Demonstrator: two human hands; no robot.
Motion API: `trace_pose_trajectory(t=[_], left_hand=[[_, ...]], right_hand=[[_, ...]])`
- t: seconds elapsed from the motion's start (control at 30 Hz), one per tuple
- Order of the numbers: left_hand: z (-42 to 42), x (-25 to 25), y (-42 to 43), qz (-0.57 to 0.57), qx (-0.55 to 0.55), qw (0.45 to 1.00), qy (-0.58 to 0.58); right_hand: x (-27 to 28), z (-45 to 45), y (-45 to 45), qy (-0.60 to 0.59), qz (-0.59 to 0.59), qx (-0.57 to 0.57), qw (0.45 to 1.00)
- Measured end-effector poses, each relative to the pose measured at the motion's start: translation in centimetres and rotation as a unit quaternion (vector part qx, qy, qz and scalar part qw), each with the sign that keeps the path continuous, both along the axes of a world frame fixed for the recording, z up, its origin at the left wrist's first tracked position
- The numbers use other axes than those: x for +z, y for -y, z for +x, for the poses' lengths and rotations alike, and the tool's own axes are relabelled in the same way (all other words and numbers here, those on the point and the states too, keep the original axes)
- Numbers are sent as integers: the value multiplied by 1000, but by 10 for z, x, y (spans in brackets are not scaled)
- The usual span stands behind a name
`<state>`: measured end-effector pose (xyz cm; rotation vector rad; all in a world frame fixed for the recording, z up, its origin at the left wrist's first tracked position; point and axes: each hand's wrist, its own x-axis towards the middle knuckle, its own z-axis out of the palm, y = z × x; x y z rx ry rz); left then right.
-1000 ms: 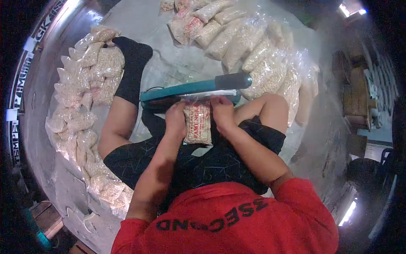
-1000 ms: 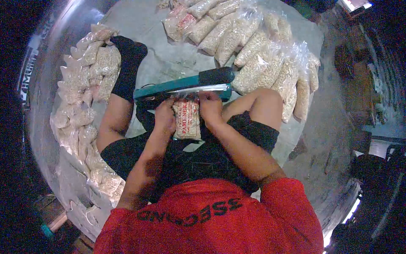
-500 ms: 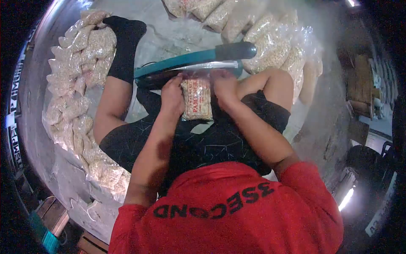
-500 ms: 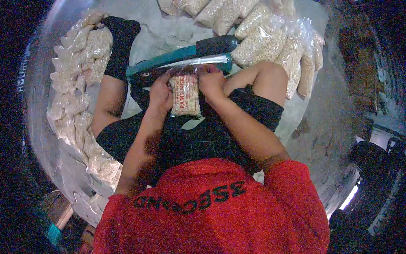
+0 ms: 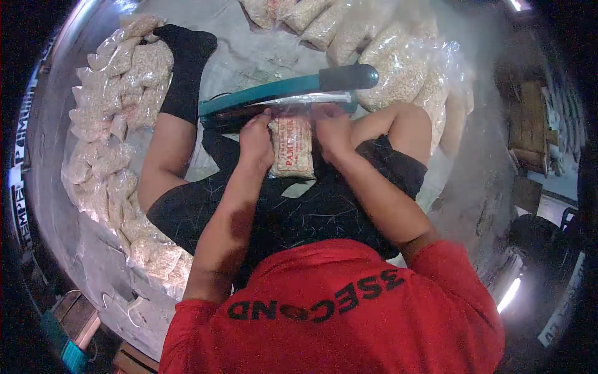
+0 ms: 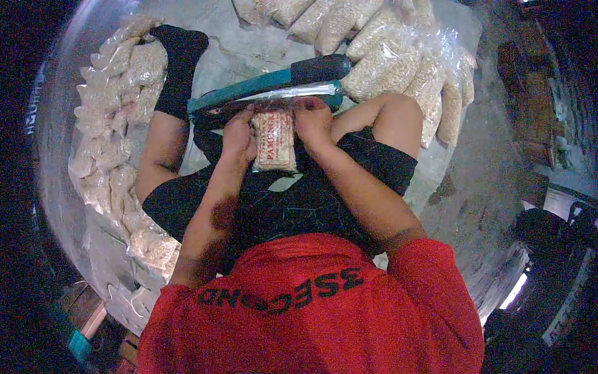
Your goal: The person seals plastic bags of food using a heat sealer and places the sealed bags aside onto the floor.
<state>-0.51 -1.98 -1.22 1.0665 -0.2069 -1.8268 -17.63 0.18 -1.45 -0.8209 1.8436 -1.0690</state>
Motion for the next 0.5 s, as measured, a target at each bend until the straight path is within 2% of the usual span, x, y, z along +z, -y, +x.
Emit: trace_pose_trajectory(t=[0.1, 0.17, 0.2, 0.23, 0.33, 0.37, 0.43, 0.47, 0.5], left_hand=[[-1, 8, -2, 13, 13, 1000, 5], [-2, 14, -2, 15, 9, 1000, 4], [-2, 14, -2, 19, 2, 1000, 6], [-1, 13, -3, 20, 7, 1000, 4], [1, 7, -4, 9, 7, 1000, 16], [1, 5, -4, 5, 2, 1000, 13], [0, 5, -1, -4, -5, 1000, 8], [0, 6, 0, 9, -15, 1000, -6], [-1, 7, 0, 23, -23, 999, -19]], right_hand=[[9, -6, -10, -8, 18, 10, 1000], [3, -10, -22, -83, -52, -36, 995], [26, -5, -30, -85, -53, -31, 995], [74, 3, -36, -81, -106, -35, 990], [115, -12, -24, -126, -321, 8, 939], [137, -14, -16, -127, -320, 7, 939], [187, -17, 6, -234, -379, 77, 892], [189, -19, 17, -237, -383, 76, 890], [189, -20, 32, -300, -381, 118, 867]])
